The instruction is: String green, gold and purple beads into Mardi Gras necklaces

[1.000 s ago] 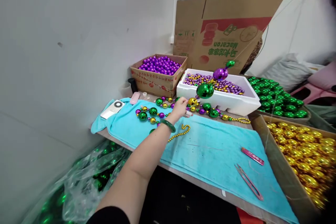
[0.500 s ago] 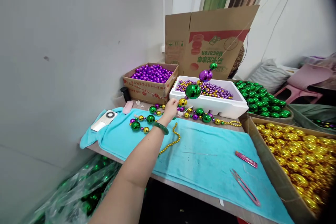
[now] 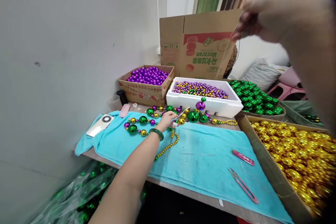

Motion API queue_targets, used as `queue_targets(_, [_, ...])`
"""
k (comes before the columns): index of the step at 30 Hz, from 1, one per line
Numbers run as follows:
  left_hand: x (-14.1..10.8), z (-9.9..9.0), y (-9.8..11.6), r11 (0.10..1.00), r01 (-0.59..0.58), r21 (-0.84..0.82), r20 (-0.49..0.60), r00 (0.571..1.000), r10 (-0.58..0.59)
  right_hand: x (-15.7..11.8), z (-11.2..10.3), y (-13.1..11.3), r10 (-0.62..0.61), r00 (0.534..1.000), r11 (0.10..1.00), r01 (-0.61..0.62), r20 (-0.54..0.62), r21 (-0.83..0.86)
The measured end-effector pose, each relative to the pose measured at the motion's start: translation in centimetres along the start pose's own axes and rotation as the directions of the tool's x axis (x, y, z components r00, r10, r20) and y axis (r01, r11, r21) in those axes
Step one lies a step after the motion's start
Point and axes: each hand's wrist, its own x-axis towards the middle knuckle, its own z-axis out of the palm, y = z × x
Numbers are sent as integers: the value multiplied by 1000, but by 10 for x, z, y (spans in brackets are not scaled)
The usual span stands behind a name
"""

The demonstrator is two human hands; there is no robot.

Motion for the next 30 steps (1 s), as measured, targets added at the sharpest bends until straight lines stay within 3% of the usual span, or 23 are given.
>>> queue_targets(1, [-1, 1, 6, 1000, -11, -3, 2, 1000, 11, -10, 7, 4, -43, 999, 992, 43, 7, -120])
queue_targets(2, [-2, 3, 14, 999, -33, -6, 3, 999, 33, -19, 15, 9, -6, 1000, 985, 11, 30, -170])
queue_targets(6, [-14, 24, 64, 982, -186, -25, 3, 983, 186, -43, 37, 21, 111, 991, 972, -92, 75, -218])
queue_targets(10, [-35, 56, 111, 906, -418, -59, -30, 908, 417, -47, 38, 26, 47, 996, 971, -27, 78, -238])
queue_targets(13, [-41, 75, 126, 878, -475, -55, -46, 880, 473, -50, 31, 26, 4, 999, 961, 6, 36, -277])
queue_targets(19, [-35, 94, 119, 885, -453, -105, 33, 888, 459, -58, 17, 31, -51, 999, 938, 53, 14, -342])
queue_targets(24, [-35, 99, 103, 925, -300, -235, 243, 903, 355, -65, 6, 32, -49, 999, 944, 38, -24, -327])
queue_targets(30, [-34, 101, 87, 966, -194, -172, 321, 916, 242, -73, -11, 43, -25, 997, 942, 1, -68, -334])
